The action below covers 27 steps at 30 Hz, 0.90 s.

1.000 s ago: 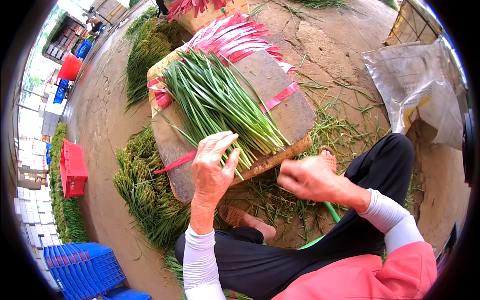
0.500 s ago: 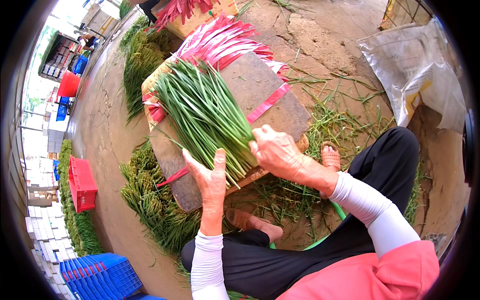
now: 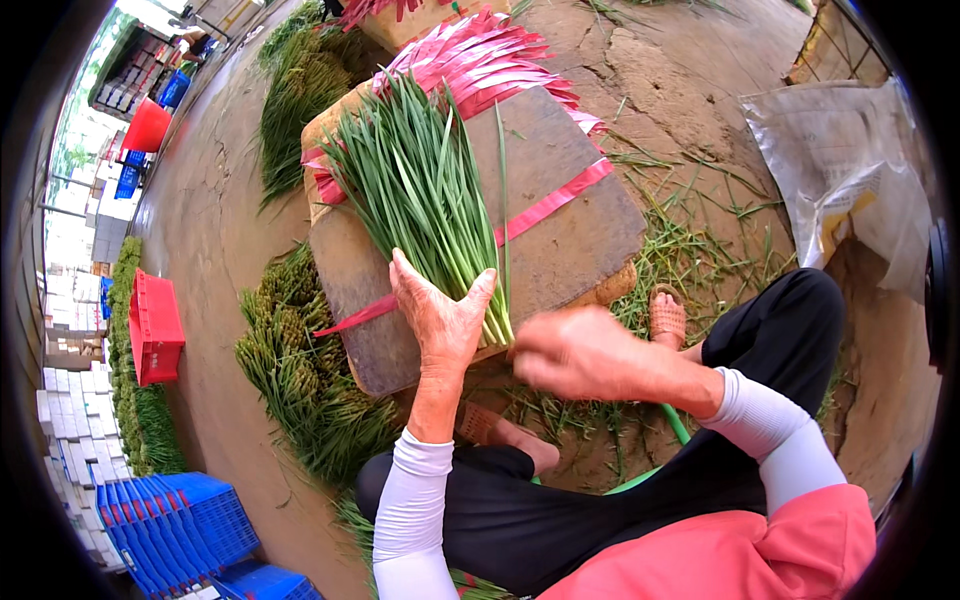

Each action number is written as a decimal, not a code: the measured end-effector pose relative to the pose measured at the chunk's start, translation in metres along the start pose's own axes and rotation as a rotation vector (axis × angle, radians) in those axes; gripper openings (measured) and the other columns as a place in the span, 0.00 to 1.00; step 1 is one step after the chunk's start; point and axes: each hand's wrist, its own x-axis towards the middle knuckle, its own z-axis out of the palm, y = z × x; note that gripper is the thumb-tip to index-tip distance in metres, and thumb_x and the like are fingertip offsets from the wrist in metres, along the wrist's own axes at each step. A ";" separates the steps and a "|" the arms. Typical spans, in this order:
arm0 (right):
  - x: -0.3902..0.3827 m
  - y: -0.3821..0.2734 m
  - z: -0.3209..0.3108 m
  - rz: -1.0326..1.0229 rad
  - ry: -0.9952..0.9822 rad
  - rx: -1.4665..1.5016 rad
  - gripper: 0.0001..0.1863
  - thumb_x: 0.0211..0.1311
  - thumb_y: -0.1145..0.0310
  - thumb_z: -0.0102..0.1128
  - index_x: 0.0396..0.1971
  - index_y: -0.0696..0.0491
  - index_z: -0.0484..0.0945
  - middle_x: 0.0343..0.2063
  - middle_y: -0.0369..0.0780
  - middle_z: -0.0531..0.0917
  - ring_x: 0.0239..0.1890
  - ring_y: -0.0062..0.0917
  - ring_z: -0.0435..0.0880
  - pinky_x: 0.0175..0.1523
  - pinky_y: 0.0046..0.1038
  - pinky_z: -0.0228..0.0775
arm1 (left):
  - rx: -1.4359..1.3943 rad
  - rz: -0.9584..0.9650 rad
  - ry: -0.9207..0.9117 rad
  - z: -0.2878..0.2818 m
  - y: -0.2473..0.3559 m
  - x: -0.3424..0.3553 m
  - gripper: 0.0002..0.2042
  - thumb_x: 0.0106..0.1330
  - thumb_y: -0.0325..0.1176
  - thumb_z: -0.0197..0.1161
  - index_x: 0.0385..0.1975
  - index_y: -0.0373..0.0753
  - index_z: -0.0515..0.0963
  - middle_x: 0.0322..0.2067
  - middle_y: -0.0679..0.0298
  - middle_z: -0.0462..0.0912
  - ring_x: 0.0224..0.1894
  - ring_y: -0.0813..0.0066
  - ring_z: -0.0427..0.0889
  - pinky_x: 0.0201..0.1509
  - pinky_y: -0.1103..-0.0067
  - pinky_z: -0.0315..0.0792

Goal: The person holds a bunch of green onions, removes dry or damaged stalks by hand, aligns the roots, and secures the bundle with a pink plastic ribbon by tying a knot.

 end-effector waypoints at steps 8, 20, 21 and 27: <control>0.025 0.022 0.044 -0.109 -0.314 -0.065 0.21 0.56 0.56 0.57 0.42 0.58 0.75 0.30 0.52 0.82 0.35 0.48 0.82 0.40 0.45 0.75 | -0.007 -0.038 -0.031 -0.004 0.004 0.000 0.61 0.42 0.48 0.80 0.68 0.27 0.41 0.66 0.36 0.48 0.70 0.42 0.50 0.73 0.58 0.47; 0.038 -0.001 0.069 -0.251 -0.337 0.110 0.19 0.52 0.60 0.57 0.35 0.61 0.76 0.29 0.54 0.82 0.34 0.50 0.82 0.40 0.46 0.75 | -0.003 -0.007 -0.036 -0.004 0.006 -0.005 0.61 0.43 0.46 0.79 0.69 0.28 0.40 0.67 0.35 0.48 0.70 0.41 0.50 0.73 0.58 0.47; 0.032 -0.012 0.060 -0.234 -0.431 0.124 0.15 0.54 0.61 0.55 0.31 0.59 0.78 0.26 0.53 0.82 0.33 0.49 0.82 0.40 0.46 0.75 | 0.009 -0.004 -0.030 -0.004 0.001 -0.006 0.61 0.43 0.46 0.79 0.69 0.28 0.40 0.67 0.35 0.47 0.70 0.41 0.50 0.73 0.58 0.47; 0.033 0.005 -0.016 0.099 0.053 0.490 0.12 0.62 0.66 0.53 0.38 0.57 0.79 0.29 0.50 0.83 0.33 0.41 0.84 0.40 0.34 0.76 | 0.062 0.025 0.007 -0.003 0.004 -0.006 0.60 0.44 0.46 0.78 0.71 0.34 0.40 0.66 0.33 0.47 0.70 0.37 0.50 0.72 0.55 0.47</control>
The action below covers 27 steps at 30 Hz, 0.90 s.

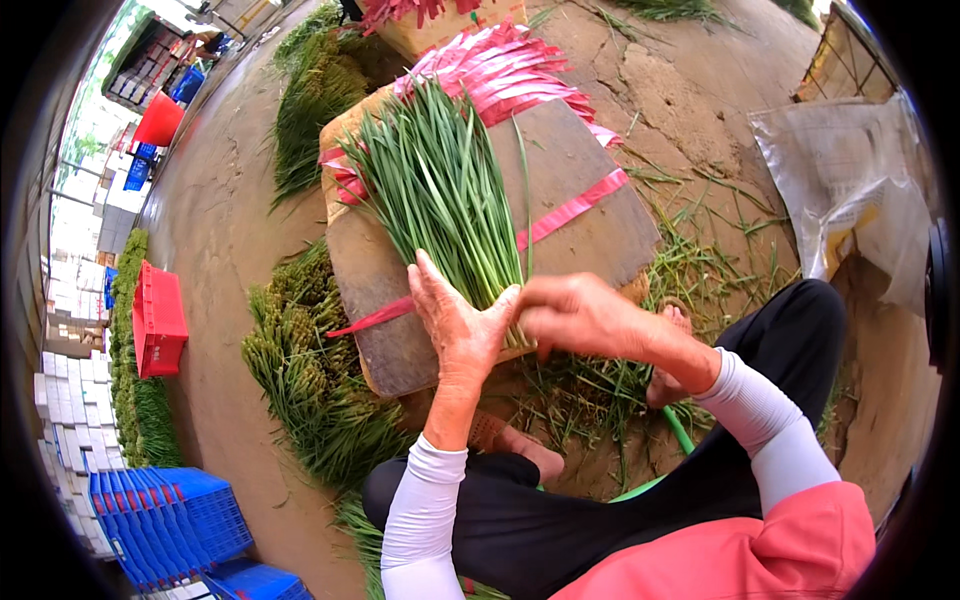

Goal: The person holds a bunch of green onions, removes dry or damaged stalks by hand, aligns the roots, and secures the bundle with a pink plastic ribbon by tying a knot.

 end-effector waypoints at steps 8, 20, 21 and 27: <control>0.065 0.044 0.021 -0.106 0.357 -0.596 0.09 0.54 0.73 0.51 0.34 0.61 0.72 0.37 0.53 0.77 0.41 0.51 0.79 0.50 0.46 0.71 | 0.263 0.060 -0.144 0.003 0.008 -0.006 0.47 0.56 0.43 0.67 0.73 0.47 0.45 0.69 0.36 0.43 0.68 0.28 0.47 0.69 0.45 0.48; 0.050 0.031 -0.026 0.043 0.378 -0.306 0.13 0.62 0.66 0.55 0.41 0.59 0.79 0.32 0.47 0.85 0.36 0.34 0.86 0.43 0.32 0.76 | -0.037 0.114 -0.101 -0.030 -0.001 0.010 0.48 0.56 0.57 0.67 0.71 0.39 0.50 0.65 0.33 0.57 0.69 0.39 0.55 0.73 0.55 0.47; 0.043 0.020 -0.022 0.068 0.350 -0.250 0.13 0.62 0.67 0.55 0.41 0.59 0.79 0.31 0.46 0.85 0.35 0.31 0.86 0.42 0.30 0.76 | -0.069 0.110 -0.051 -0.039 -0.006 0.012 0.47 0.57 0.56 0.67 0.71 0.38 0.51 0.64 0.34 0.59 0.69 0.41 0.57 0.72 0.56 0.49; -0.001 0.000 0.012 0.093 -0.068 0.081 0.10 0.64 0.69 0.54 0.38 0.58 0.81 0.26 0.35 0.83 0.31 0.16 0.80 0.38 0.24 0.74 | -0.399 -0.215 0.017 -0.070 -0.026 0.015 0.33 0.62 0.40 0.68 0.63 0.30 0.63 0.56 0.40 0.73 0.58 0.52 0.75 0.61 0.67 0.69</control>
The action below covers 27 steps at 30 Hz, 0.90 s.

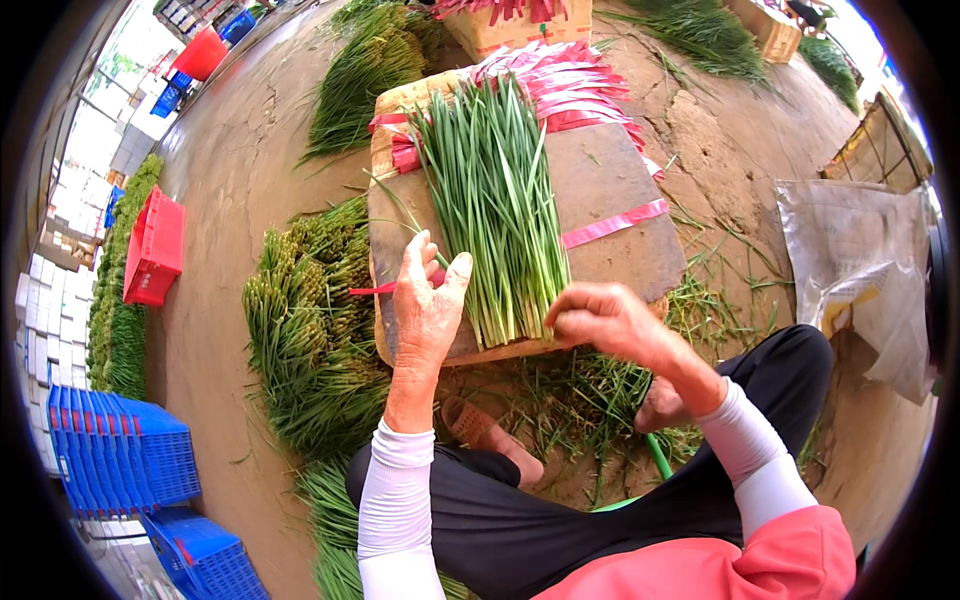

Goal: The person holds a bunch of green onions, removes dry or damaged stalks by hand, aligns the roots, and secures the bundle with a pink plastic ribbon by tying a knot.

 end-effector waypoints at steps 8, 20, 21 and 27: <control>-0.004 -0.023 0.045 -0.164 -0.158 -0.291 0.09 0.61 0.69 0.55 0.37 0.55 0.80 0.26 0.45 0.83 0.31 0.36 0.85 0.38 0.34 0.76 | 0.018 -0.049 -0.050 -0.010 -0.013 -0.010 0.23 0.63 0.31 0.63 0.56 0.31 0.70 0.51 0.46 0.79 0.54 0.57 0.79 0.56 0.70 0.74; 0.129 -0.009 0.055 -0.817 0.217 -1.056 0.16 0.49 0.72 0.57 0.40 0.50 0.81 0.46 0.37 0.80 0.58 0.34 0.72 0.60 0.36 0.60 | 0.275 0.281 -0.149 0.018 -0.026 -0.031 0.20 0.56 0.26 0.61 0.50 0.32 0.70 0.49 0.45 0.75 0.53 0.43 0.73 0.56 0.59 0.69; 0.140 0.001 0.054 -0.768 0.177 -1.081 0.14 0.52 0.69 0.56 0.40 0.47 0.82 0.49 0.35 0.79 0.61 0.34 0.69 0.61 0.39 0.58 | 0.253 0.261 -0.125 0.017 -0.026 -0.033 0.20 0.57 0.25 0.60 0.51 0.33 0.71 0.48 0.45 0.76 0.53 0.43 0.74 0.54 0.59 0.70; 0.159 0.011 0.041 -0.716 0.147 -1.219 0.12 0.53 0.67 0.56 0.37 0.46 0.82 0.44 0.34 0.80 0.57 0.33 0.71 0.60 0.39 0.57 | 0.196 0.232 -0.076 -0.012 -0.021 -0.050 0.20 0.59 0.29 0.62 0.52 0.30 0.74 0.52 0.46 0.77 0.56 0.49 0.75 0.60 0.66 0.69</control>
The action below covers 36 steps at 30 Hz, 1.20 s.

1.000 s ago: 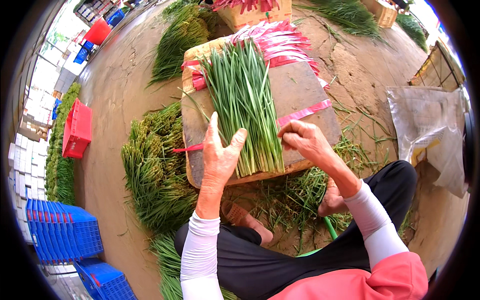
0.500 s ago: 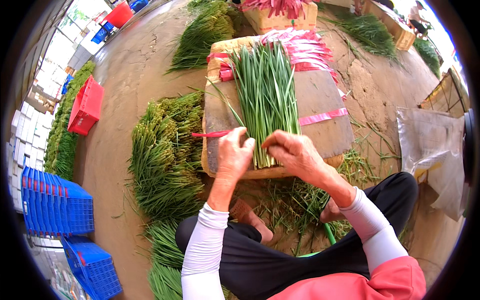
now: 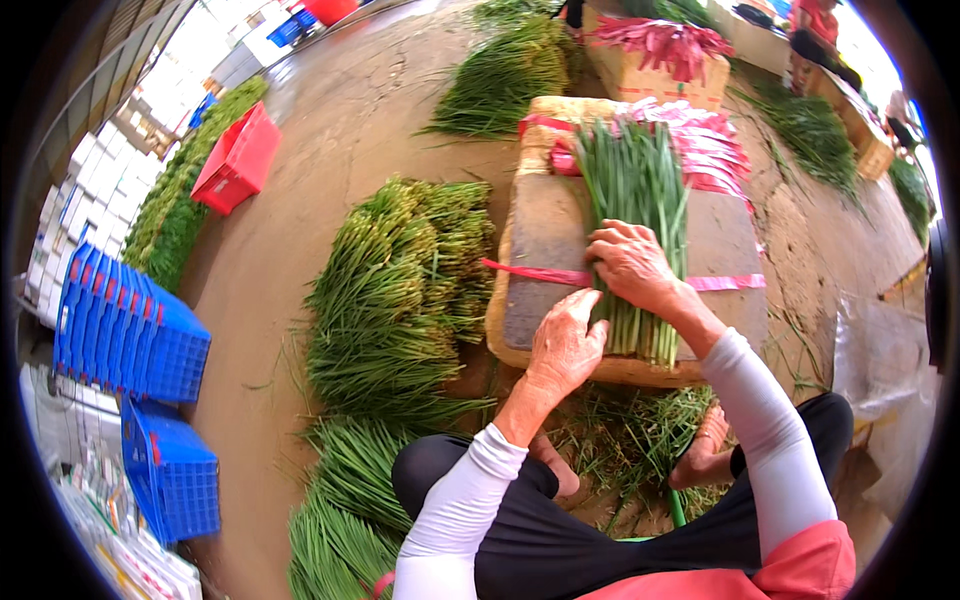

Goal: The person holds a bunch of green onions, removes dry or damaged stalks by hand, aligns the roots, and secures the bundle with a pink plastic ribbon by tying a knot.

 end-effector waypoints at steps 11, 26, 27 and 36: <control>0.099 -0.118 0.033 0.044 -0.265 0.204 0.12 0.55 0.70 0.52 0.38 0.56 0.76 0.38 0.46 0.81 0.47 0.40 0.80 0.50 0.43 0.67 | -0.735 -0.467 0.643 -0.081 -0.019 -0.034 0.29 0.65 0.29 0.63 0.64 0.29 0.61 0.62 0.46 0.66 0.65 0.59 0.66 0.68 0.69 0.61; 0.292 -0.247 0.208 -0.430 -0.144 -0.205 0.39 0.54 0.65 0.58 0.66 0.60 0.58 0.67 0.52 0.58 0.71 0.46 0.54 0.72 0.52 0.42 | -1.281 -0.632 0.993 -0.145 -0.065 -0.045 0.30 0.68 0.29 0.61 0.66 0.28 0.56 0.66 0.47 0.59 0.69 0.63 0.59 0.69 0.71 0.57; 0.304 -0.253 0.211 -0.421 -0.233 -0.270 0.41 0.54 0.62 0.59 0.67 0.59 0.56 0.69 0.52 0.56 0.71 0.47 0.52 0.73 0.52 0.41 | -1.307 -0.656 0.999 -0.150 -0.071 -0.048 0.30 0.68 0.29 0.61 0.66 0.28 0.56 0.66 0.48 0.59 0.69 0.63 0.59 0.69 0.71 0.57; 0.368 -0.237 0.255 -0.117 -0.804 -0.308 0.38 0.43 0.56 0.66 0.55 0.60 0.70 0.51 0.46 0.78 0.54 0.36 0.77 0.53 0.38 0.70 | -1.332 -0.728 0.997 -0.168 -0.116 -0.051 0.30 0.67 0.34 0.62 0.65 0.29 0.60 0.65 0.51 0.63 0.65 0.64 0.64 0.67 0.67 0.60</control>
